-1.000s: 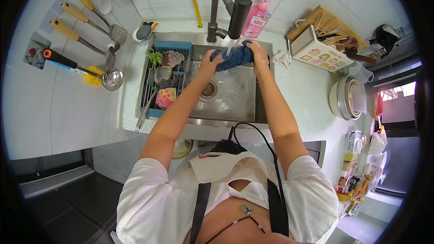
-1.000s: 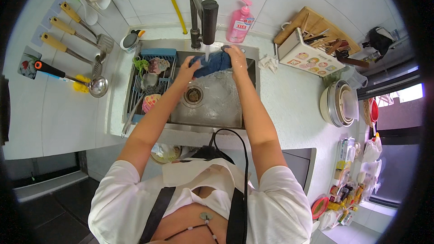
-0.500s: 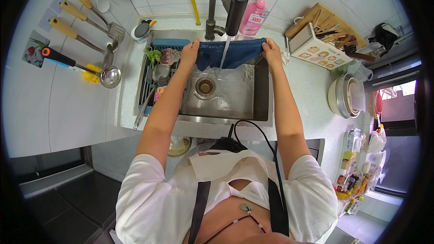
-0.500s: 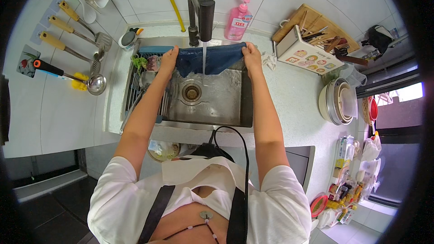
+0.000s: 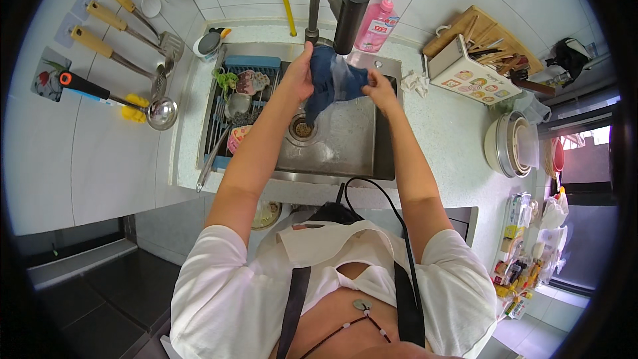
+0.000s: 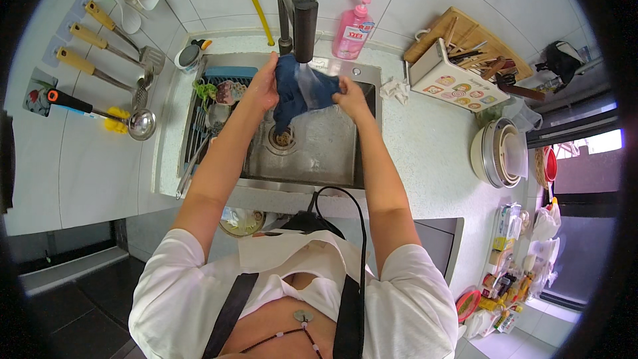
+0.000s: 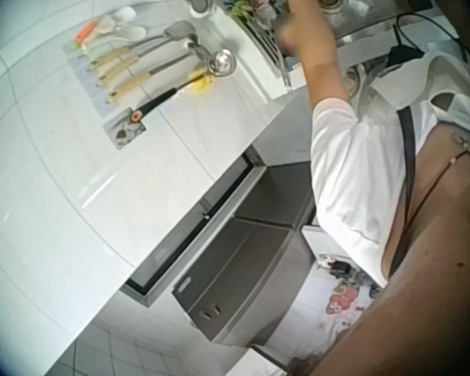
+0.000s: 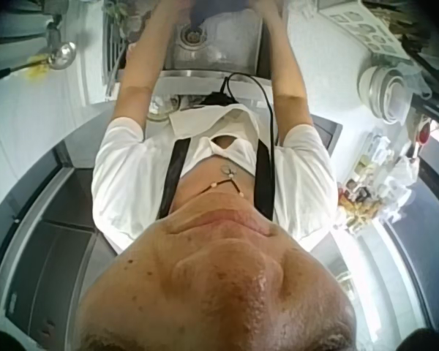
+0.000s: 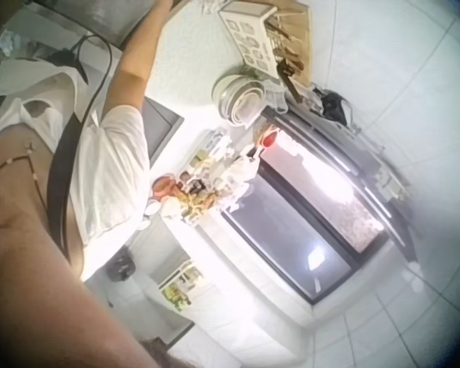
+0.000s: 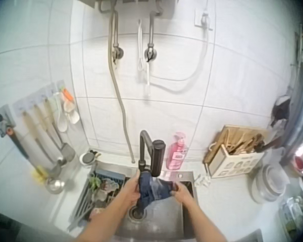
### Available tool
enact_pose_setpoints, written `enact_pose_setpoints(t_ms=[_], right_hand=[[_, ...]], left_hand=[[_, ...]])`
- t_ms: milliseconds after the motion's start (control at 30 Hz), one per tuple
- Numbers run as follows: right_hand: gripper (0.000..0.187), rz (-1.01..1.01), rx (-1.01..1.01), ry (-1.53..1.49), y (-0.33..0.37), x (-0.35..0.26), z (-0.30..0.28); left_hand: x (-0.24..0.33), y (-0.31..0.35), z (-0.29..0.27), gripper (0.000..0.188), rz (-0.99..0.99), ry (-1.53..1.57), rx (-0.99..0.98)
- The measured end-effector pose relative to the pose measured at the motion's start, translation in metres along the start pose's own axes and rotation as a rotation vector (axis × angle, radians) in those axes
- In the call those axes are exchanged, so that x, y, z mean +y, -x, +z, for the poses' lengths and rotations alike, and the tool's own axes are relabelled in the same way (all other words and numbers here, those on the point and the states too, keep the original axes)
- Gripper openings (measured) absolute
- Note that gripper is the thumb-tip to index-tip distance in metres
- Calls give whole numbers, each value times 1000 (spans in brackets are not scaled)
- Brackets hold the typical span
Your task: The person rinses a rice cooker pot in the sink, places it on a stovetop burner, and covers it with a lid. They then wash a cleaning cloth in the sink, retrieve a bag of grapes from the refrigerator, and use scissors to trim individual grapes into a container at the sink.
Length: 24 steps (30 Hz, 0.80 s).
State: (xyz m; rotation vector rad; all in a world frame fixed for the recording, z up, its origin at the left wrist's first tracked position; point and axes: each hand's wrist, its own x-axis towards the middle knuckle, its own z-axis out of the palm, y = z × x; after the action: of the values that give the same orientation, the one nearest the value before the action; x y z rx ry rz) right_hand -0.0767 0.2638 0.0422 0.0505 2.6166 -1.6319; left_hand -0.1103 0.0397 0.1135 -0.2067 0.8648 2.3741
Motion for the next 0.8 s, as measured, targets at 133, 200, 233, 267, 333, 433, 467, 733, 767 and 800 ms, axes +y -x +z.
enact_pose_setpoints(t_ms=[133,200,233,267,333,433,467,733,767,800], right_hand=[[47,-69,16,110,11,-22,33],[43,-74,-66,-186,12,-38,45],[42,-76,-108,-333,12,-42,47],[39,-25,-133,-303,7,-37,47],[35,76,-182,-245,-1,-31,43],[28,90,-102,-193,6,-44,27],[28,67,-88,-208,5,-43,26],[35,-17,-58,-416,12,-96,19],[34,9,-45,-441,13,-100,19],[34,38,-11,-493,13,-101,20]], left_hand=[[2,4,15,46,-49,47,-85],[1,-2,13,41,-41,43,-108],[0,-6,11,39,-37,42,-119],[-1,-11,5,37,-29,40,-131],[2,-18,-8,33,-12,35,-152],[8,-14,-30,27,99,-180,-72],[8,-14,-39,25,95,-244,-8],[-30,-15,-78,45,-73,-352,223],[-36,-7,-67,50,-110,-253,163],[-42,1,-54,55,-144,-154,102]])
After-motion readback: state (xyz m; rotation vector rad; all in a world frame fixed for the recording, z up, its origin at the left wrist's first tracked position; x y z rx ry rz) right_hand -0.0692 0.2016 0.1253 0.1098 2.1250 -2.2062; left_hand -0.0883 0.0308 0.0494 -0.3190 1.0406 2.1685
